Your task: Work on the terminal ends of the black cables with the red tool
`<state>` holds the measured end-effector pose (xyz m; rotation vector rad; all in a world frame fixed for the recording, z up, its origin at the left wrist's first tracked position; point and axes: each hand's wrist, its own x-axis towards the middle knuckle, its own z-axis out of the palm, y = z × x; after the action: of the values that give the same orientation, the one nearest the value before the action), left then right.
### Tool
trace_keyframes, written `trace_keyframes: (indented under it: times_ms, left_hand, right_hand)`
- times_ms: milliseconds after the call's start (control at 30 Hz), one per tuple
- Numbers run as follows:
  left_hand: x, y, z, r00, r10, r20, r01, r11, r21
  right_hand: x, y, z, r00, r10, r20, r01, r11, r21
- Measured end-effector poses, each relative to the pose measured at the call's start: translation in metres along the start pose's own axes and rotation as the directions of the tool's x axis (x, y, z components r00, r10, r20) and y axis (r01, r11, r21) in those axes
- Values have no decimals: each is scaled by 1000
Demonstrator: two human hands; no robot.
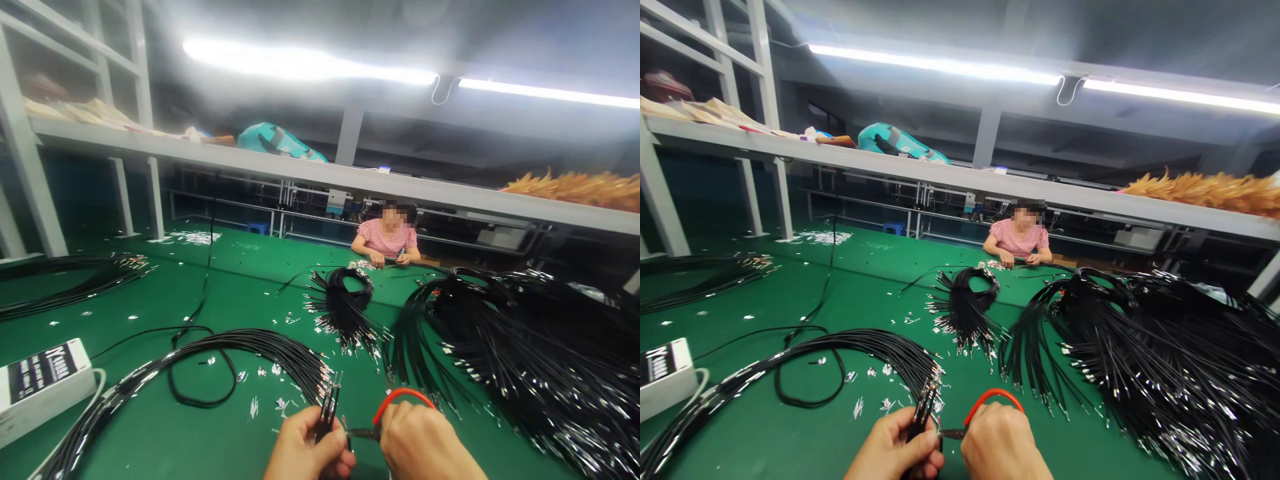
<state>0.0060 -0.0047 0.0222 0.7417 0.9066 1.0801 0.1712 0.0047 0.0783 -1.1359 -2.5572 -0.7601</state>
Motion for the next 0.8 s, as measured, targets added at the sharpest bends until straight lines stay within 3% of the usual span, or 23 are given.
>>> trace_keyframes:
  times_ms: [200, 267, 367, 433, 467, 567, 633, 667, 800]
  left_hand:
    - [2, -7, 2, 998, 68, -12, -68, 997, 35]
    - [3, -9, 2, 997, 81, -16, -80, 996, 37]
    - [4, -11, 2, 993, 114, 1, -114, 992, 61]
    - [3, -9, 2, 990, 137, 12, -138, 987, 81]
    - [2, -8, 2, 989, 147, 12, -148, 985, 87]
    - [-1, -1, 1, 990, 141, -7, -140, 987, 78]
    - [-2, 2, 1, 995, 102, -12, -101, 993, 57]
    - [-2, 3, 1, 997, 80, -6, -79, 996, 44]
    - [3, 0, 0, 997, 69, 30, -71, 994, 84]
  right_hand:
    - [7, -3, -9, 994, -94, -64, 92, 995, -22]
    - [18, -8, -23, 989, -114, 99, 120, 991, -57]
    - [36, -22, -51, 892, -127, 434, 243, 944, -223]
    - [42, -29, -63, 853, -84, 515, 298, 888, -350]
    - [44, -31, -65, 857, -66, 511, 298, 872, -388]
    - [42, -24, -57, 881, 8, 474, 175, 924, -339]
    - [40, -10, -47, 850, 104, 516, 19, 974, -228]
    - [39, -1, -43, 860, 121, 496, -44, 986, -163]
    - [36, 27, -29, 888, 221, 404, -215, 975, -61]
